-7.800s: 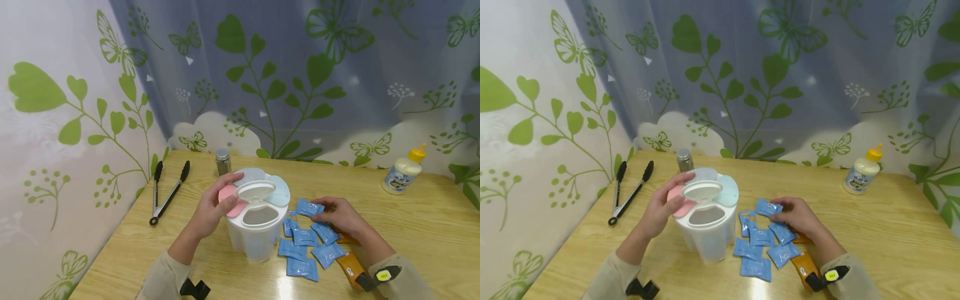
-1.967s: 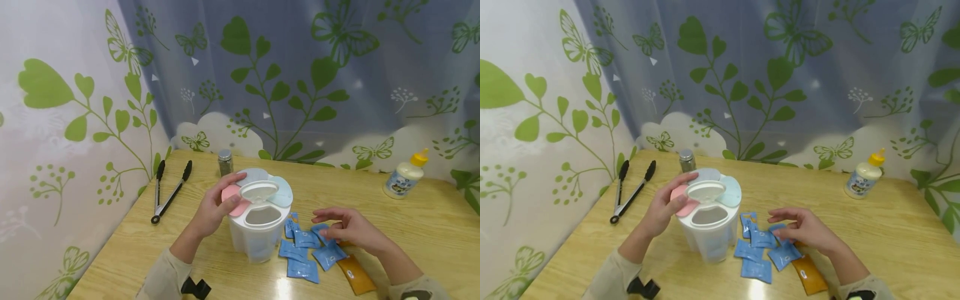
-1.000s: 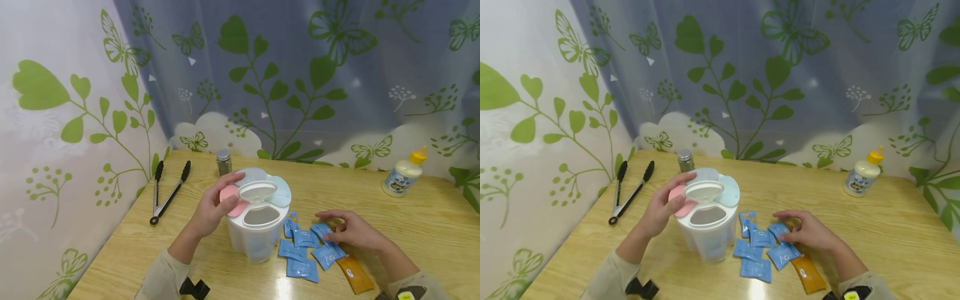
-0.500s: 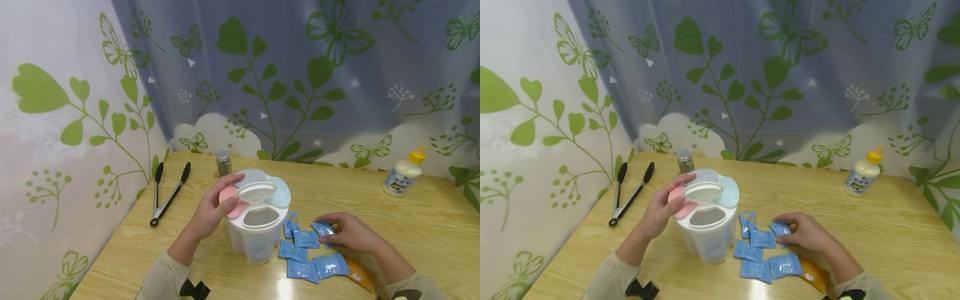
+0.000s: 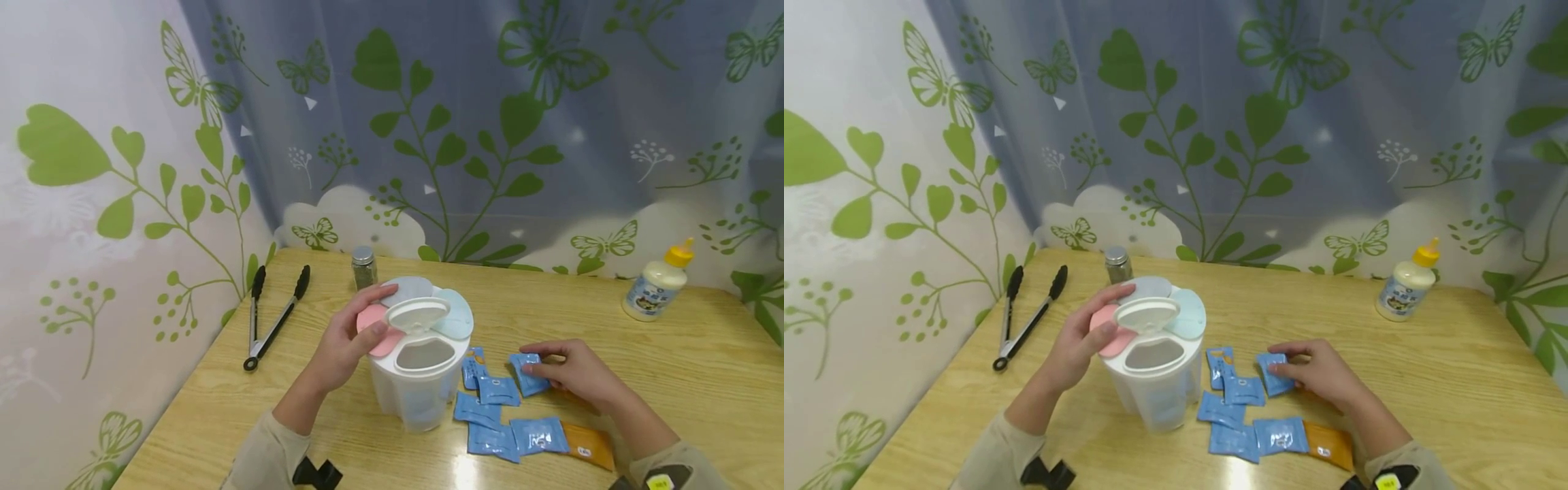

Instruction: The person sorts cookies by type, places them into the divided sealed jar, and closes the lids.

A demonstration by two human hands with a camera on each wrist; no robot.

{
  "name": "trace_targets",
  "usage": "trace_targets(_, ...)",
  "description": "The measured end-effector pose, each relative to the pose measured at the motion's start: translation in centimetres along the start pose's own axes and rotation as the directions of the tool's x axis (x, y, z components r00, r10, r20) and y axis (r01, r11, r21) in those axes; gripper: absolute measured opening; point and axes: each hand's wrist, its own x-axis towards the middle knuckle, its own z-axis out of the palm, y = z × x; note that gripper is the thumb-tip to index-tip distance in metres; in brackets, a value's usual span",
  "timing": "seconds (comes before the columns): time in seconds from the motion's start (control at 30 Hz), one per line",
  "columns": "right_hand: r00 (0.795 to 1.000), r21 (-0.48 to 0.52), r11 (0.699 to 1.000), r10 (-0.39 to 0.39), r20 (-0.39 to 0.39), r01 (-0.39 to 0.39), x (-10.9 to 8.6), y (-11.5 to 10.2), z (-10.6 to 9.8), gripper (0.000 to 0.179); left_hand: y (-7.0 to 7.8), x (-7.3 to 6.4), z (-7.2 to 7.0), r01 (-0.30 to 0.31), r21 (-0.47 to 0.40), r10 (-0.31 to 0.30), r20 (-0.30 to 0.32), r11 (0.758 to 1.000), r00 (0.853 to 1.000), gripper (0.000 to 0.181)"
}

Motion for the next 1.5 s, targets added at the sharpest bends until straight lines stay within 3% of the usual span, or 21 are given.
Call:
trace_targets(0.53, 0.999, 0.178, 0.984, -0.015, 0.035, 0.008, -0.9, -1.8, -0.1, 0.055, 0.0, 0.0, 0.1, -0.006, 0.007, 0.006, -0.003, 1.000, 1.000, 0.051)
trace_targets(1.13, 0.989, 0.199, 0.970, -0.149, 0.020, 0.142, -2.5, -5.5, 0.2, 0.044, 0.0, 0.0, 0.0, -0.006, 0.026, 0.006, -0.011, 1.000, 1.000, 0.050)
trace_targets(1.5, 0.966, 0.284, 0.929, -0.256, 0.032, 0.237, -3.3, -7.5, 1.0, 0.028, 0.0, 0.0, 0.0, -0.006, 0.038, 0.007, -0.010, 0.999, 1.000, 0.051)
